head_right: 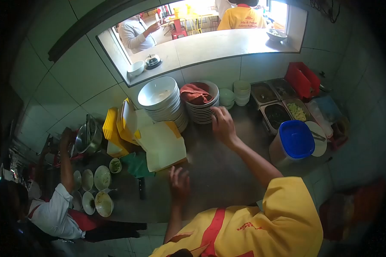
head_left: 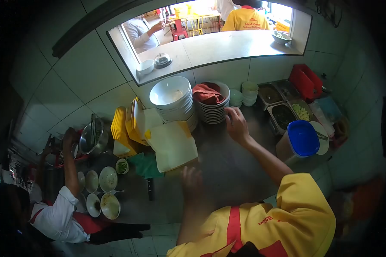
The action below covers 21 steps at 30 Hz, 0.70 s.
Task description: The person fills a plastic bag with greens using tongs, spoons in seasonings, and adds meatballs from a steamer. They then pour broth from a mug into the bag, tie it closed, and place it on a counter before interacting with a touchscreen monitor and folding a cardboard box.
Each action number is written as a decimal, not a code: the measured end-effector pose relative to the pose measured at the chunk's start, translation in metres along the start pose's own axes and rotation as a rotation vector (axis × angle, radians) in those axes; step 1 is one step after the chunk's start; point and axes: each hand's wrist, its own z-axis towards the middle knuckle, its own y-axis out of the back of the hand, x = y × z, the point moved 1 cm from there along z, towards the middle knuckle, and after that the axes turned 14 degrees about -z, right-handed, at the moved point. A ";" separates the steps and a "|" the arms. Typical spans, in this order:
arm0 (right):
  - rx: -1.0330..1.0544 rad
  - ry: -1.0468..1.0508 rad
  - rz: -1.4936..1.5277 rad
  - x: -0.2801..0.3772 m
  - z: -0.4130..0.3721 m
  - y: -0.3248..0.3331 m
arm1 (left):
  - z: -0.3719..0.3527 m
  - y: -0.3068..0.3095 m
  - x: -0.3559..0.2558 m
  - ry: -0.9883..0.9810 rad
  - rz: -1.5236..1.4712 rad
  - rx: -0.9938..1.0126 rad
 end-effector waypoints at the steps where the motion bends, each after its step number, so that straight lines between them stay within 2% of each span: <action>1: 0.002 -0.003 -0.014 -0.002 0.017 -0.005 | -0.005 -0.005 -0.006 -0.001 -0.014 0.004; 3: -0.086 0.081 -0.232 -0.006 0.043 -0.014 | -0.015 -0.007 -0.022 -0.017 -0.070 0.087; 4: -0.089 0.073 -0.247 -0.012 0.050 -0.015 | -0.017 -0.010 -0.028 0.005 -0.102 0.077; 6: 0.288 0.081 -0.638 -0.021 0.063 -0.024 | -0.023 -0.017 -0.029 0.003 -0.145 0.101; 7: 0.284 0.074 -0.644 -0.025 0.072 -0.023 | -0.023 -0.018 -0.027 0.010 -0.175 0.116; 9: 0.544 0.370 -0.619 -0.037 0.083 -0.020 | -0.016 -0.022 -0.021 -0.022 -0.243 0.128; 10: 0.511 0.406 -0.491 -0.045 0.087 -0.019 | -0.009 -0.026 -0.019 -0.048 -0.307 0.136; 11: 0.556 0.367 -0.395 -0.045 0.095 -0.013 | 0.001 -0.029 -0.017 -0.053 -0.311 0.134; 13: 0.884 0.184 -0.333 -0.037 0.115 -0.003 | 0.029 -0.038 -0.014 0.070 -0.562 0.095; 14: 0.688 0.180 -0.267 -0.033 0.118 -0.006 | 0.043 -0.039 -0.015 0.048 -0.574 0.095; 16: 0.283 0.242 -0.170 -0.034 0.117 -0.027 | 0.094 -0.042 -0.023 0.271 -0.704 -0.004; 17: 0.311 0.136 -0.225 -0.038 0.113 -0.039 | 0.120 -0.060 -0.013 0.339 -0.961 -0.090; 18: 0.547 -0.137 -0.280 0.016 0.121 0.002 | 0.144 -0.077 0.003 0.411 -1.224 -0.150; 19: 0.506 0.042 -0.500 -0.048 0.110 -0.092 | 0.172 -0.091 0.022 0.314 -0.849 -0.168; 20: 0.563 0.117 -0.583 -0.057 0.107 -0.100 | 0.206 -0.067 -0.007 0.273 -0.693 -0.208; 21: 0.650 0.012 -0.460 -0.047 0.111 -0.087 | 0.233 -0.063 -0.012 0.325 -0.561 -0.186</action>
